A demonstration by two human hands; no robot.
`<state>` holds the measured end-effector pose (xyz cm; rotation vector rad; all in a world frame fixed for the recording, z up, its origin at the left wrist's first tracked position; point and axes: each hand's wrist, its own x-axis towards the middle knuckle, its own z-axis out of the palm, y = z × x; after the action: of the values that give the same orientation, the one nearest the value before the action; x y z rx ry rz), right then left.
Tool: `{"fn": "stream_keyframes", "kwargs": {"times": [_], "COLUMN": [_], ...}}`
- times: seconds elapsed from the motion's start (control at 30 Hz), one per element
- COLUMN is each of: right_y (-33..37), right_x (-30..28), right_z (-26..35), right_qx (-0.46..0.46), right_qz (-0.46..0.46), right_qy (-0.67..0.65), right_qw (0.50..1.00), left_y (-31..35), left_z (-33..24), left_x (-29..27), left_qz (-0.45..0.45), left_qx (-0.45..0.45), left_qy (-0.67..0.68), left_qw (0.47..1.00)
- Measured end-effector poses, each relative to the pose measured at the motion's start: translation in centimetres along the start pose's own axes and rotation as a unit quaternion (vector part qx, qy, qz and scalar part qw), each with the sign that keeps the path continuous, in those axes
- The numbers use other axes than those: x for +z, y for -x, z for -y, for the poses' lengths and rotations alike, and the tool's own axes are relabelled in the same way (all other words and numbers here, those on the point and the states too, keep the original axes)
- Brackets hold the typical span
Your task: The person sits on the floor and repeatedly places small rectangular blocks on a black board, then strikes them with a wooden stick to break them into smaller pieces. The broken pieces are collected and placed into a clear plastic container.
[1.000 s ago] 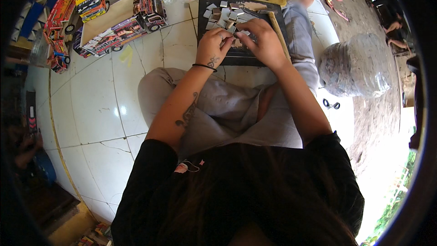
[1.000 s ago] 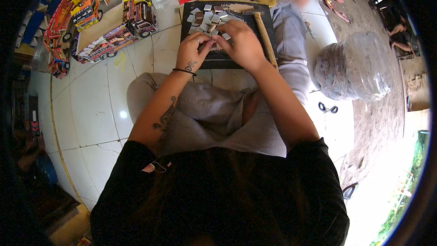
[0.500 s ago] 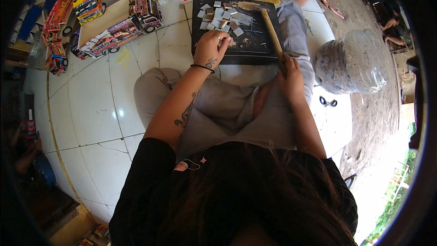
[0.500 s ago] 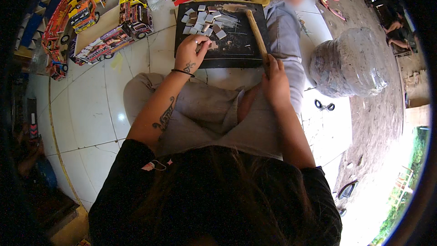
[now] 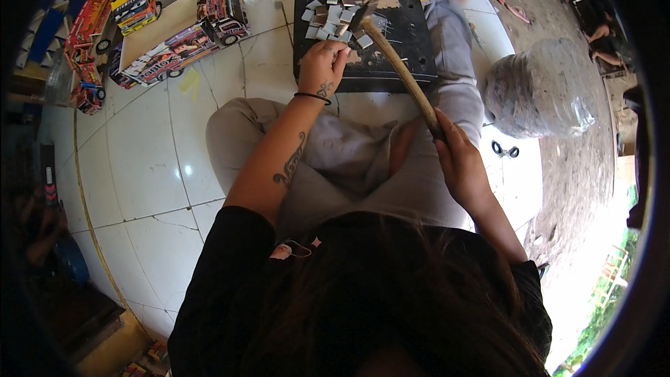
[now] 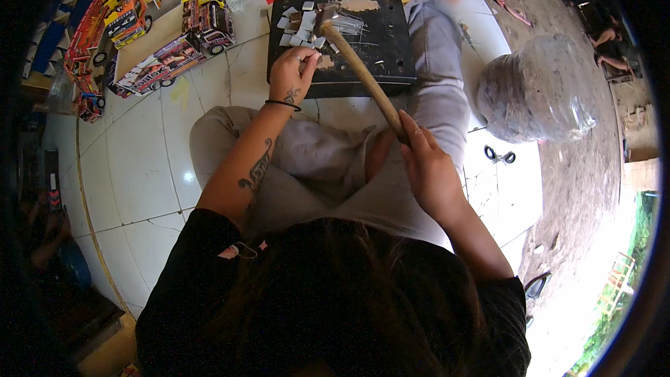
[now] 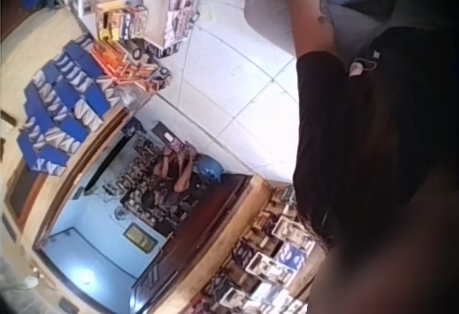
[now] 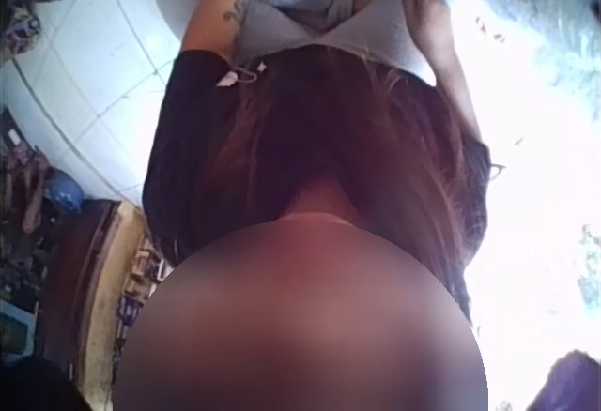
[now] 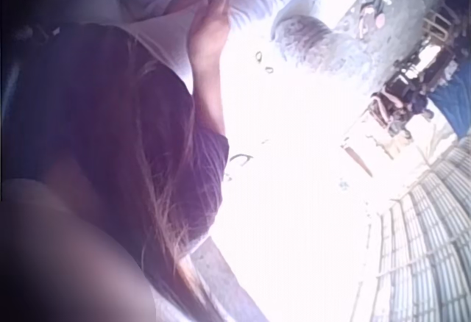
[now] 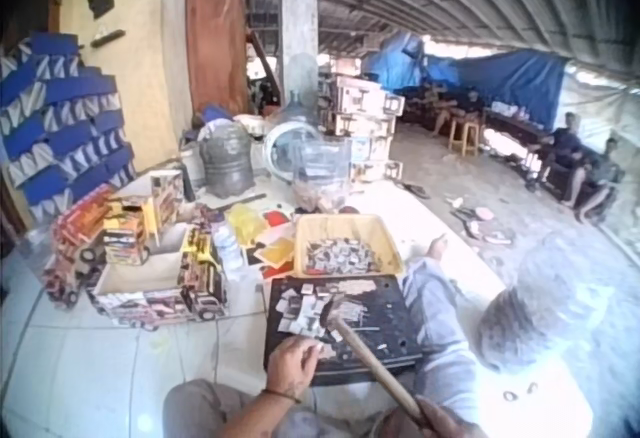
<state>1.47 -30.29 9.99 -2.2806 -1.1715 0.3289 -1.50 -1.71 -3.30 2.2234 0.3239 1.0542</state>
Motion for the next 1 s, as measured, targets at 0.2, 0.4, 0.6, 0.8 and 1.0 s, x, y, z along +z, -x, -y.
{"fn": "stream_keyframes", "kwargs": {"times": [0.2,0.4,0.6,0.8,1.0], "right_y": [0.1,-0.1,-0.1,-0.3,-0.3], "right_x": [-0.6,-0.7,-0.5,-0.6,-0.8], "right_z": [1.2,1.0,0.7,0.1,-0.2], "right_qx": [-0.035,-0.054,-0.074,-0.046,0.001], "right_qz": [-0.013,-0.018,-0.034,-0.030,-0.009], "right_qy": [0.055,0.049,0.036,0.010,-0.004], "right_qw": [0.998,0.997,0.996,0.998,1.000], "left_y": [0.2,0.3,0.3,-0.2,-0.4], "left_z": [-0.1,0.0,0.0,-0.6,-1.0], "left_x": [0.3,0.4,0.4,0.0,-0.7], "left_qz": [-0.023,-0.025,-0.026,-0.019,0.051], "left_qx": [0.009,0.008,0.013,0.016,0.035], "left_qy": [0.015,0.021,0.013,0.016,-0.061], "left_qw": [1.000,0.999,0.999,1.000,0.996]}}
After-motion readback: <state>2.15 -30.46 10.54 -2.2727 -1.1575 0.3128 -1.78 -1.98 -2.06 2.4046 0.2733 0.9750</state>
